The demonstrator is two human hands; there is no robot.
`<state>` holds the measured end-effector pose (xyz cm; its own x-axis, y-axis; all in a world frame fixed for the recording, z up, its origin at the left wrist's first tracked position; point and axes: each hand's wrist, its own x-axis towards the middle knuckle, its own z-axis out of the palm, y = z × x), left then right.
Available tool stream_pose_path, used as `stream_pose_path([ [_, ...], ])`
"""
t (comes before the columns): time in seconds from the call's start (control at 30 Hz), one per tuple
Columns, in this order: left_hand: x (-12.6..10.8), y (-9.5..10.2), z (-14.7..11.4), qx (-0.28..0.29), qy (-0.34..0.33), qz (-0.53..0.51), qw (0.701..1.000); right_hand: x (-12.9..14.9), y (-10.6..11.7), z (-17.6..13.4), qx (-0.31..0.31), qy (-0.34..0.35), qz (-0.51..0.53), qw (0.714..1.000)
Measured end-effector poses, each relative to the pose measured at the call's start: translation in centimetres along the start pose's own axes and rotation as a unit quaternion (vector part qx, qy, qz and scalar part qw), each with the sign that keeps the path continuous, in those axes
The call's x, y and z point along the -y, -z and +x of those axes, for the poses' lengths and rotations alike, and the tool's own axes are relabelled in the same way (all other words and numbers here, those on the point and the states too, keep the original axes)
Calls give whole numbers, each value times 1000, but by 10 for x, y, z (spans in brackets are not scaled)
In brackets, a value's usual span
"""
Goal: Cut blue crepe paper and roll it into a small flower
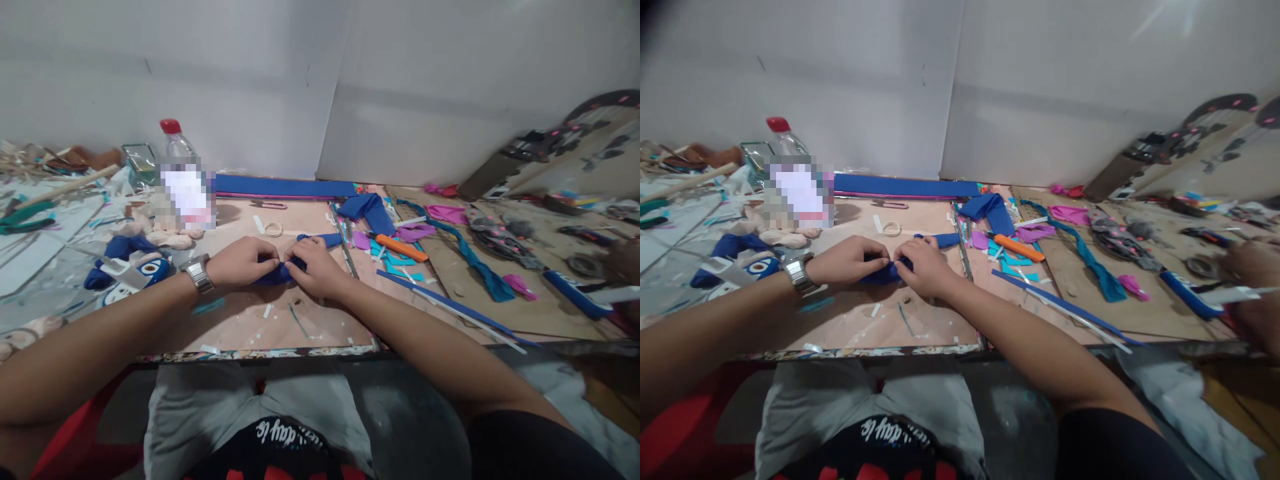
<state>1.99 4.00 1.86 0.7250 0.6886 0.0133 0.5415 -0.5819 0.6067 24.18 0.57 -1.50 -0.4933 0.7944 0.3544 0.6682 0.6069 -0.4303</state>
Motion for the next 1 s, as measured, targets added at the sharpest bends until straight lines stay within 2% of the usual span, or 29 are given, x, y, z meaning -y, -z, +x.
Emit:
stream_pose_path([
  [0.4, 2, -6, -10, 51, 1, -31, 998, 1, 1, -2, 19, 39, 27, 999],
  [0.57, 0, -3, -12, 54, 1, -18, 998, 2, 3, -2, 18, 51, 18, 998],
  [0.73, -3, 0, -13, 82, -2, 21, 996, 4, 4, -3, 18, 62, 9, 998],
  [1.0, 0, -3, -12, 83, -1, 2, 997, 6, 5, -2, 13, 68, 25, 997],
])
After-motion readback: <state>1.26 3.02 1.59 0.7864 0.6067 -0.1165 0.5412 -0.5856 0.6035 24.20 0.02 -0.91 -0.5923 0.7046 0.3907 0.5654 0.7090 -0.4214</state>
